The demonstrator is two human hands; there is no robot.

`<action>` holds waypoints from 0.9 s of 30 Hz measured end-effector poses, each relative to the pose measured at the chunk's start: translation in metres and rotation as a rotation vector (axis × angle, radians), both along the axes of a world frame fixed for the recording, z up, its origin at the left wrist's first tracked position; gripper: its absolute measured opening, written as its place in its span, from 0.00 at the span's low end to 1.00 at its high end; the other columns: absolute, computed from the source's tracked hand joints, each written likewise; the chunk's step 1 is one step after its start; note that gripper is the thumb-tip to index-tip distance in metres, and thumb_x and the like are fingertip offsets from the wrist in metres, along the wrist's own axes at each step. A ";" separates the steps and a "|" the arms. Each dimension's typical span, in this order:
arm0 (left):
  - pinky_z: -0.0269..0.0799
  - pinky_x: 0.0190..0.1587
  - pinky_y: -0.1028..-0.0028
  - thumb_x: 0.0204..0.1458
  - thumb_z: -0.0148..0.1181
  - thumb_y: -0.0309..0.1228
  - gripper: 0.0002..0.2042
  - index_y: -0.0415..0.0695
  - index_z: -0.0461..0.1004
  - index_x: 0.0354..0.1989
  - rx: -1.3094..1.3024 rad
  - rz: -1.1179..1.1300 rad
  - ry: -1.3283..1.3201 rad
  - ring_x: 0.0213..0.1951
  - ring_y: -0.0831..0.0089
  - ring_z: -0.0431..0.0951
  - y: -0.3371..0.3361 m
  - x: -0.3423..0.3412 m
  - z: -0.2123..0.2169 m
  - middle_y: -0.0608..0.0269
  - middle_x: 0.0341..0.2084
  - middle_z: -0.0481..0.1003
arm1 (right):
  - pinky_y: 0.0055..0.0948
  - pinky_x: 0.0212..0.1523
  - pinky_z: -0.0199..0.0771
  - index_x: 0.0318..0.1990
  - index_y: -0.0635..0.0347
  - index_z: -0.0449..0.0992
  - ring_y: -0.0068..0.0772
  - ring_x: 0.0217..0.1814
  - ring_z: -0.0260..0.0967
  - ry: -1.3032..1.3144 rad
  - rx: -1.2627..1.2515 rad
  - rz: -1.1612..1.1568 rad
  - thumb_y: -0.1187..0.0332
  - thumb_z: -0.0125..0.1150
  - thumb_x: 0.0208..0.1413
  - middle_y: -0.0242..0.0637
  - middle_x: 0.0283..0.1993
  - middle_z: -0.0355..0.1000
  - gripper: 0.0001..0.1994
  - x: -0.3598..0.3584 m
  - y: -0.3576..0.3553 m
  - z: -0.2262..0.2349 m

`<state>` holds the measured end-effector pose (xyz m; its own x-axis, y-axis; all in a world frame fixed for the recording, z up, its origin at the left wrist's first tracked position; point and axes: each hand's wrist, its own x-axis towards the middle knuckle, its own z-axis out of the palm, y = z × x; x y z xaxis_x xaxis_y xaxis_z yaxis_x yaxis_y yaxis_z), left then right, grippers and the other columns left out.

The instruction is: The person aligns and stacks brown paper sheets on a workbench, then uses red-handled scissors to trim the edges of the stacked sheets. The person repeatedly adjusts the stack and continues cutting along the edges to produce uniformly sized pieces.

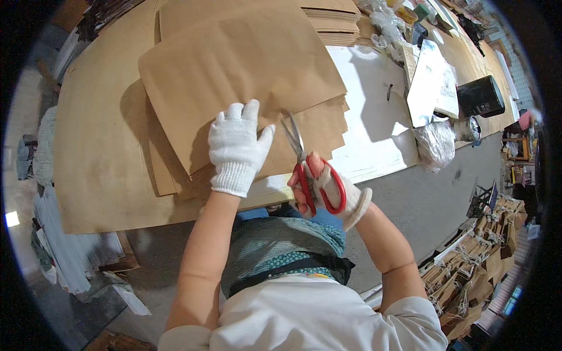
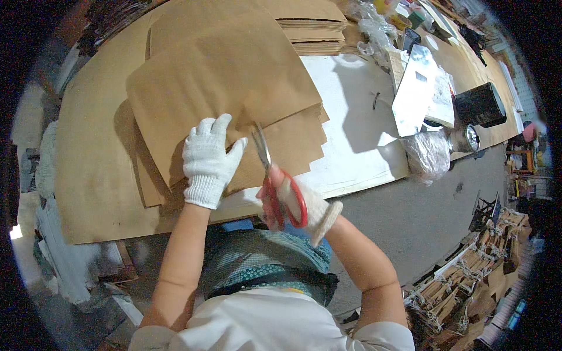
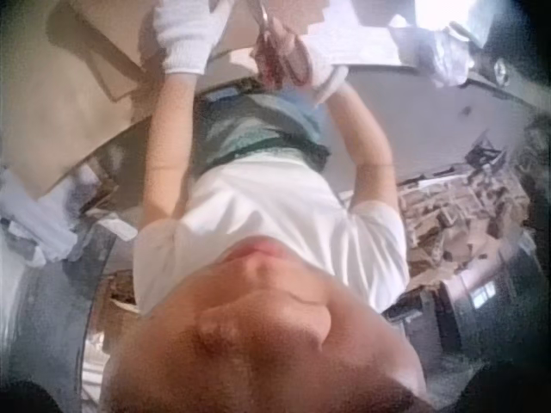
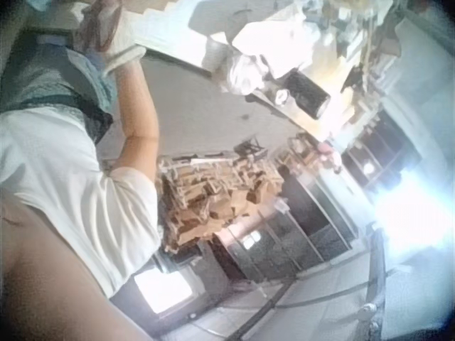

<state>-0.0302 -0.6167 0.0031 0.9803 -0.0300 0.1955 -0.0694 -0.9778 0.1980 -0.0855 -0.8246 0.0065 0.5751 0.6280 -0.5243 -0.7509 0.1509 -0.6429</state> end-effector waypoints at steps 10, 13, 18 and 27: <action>0.71 0.51 0.58 0.49 0.67 0.49 0.23 0.55 0.77 0.53 0.048 -0.093 0.030 0.48 0.57 0.73 -0.003 0.004 0.006 0.60 0.44 0.73 | 0.31 0.29 0.76 0.43 0.68 0.74 0.37 0.27 0.74 0.227 0.181 -0.069 0.17 0.37 0.49 0.39 0.27 0.73 0.51 0.028 -0.004 0.004; 0.72 0.48 0.57 0.50 0.66 0.47 0.19 0.52 0.77 0.48 0.036 -0.052 -0.019 0.45 0.56 0.75 -0.003 0.008 0.002 0.59 0.42 0.74 | 0.30 0.27 0.76 0.43 0.66 0.75 0.36 0.27 0.75 0.142 0.204 -0.026 0.19 0.39 0.50 0.39 0.27 0.73 0.48 0.032 -0.001 0.004; 0.74 0.49 0.59 0.51 0.65 0.36 0.14 0.52 0.78 0.47 -0.031 0.010 0.023 0.45 0.56 0.76 0.001 0.008 0.004 0.60 0.42 0.76 | 0.29 0.24 0.79 0.43 0.63 0.74 0.34 0.24 0.77 -0.012 -0.049 0.086 0.29 0.48 0.58 0.39 0.25 0.75 0.38 0.003 -0.005 0.014; 0.73 0.49 0.59 0.51 0.65 0.32 0.13 0.48 0.77 0.46 -0.171 -0.147 -0.083 0.45 0.55 0.76 0.022 0.008 -0.002 0.58 0.42 0.75 | 0.24 0.13 0.55 0.31 0.51 0.69 0.23 0.13 0.60 -0.072 -0.503 -0.248 0.36 0.48 0.64 0.23 0.17 0.61 0.27 0.043 -0.049 -0.017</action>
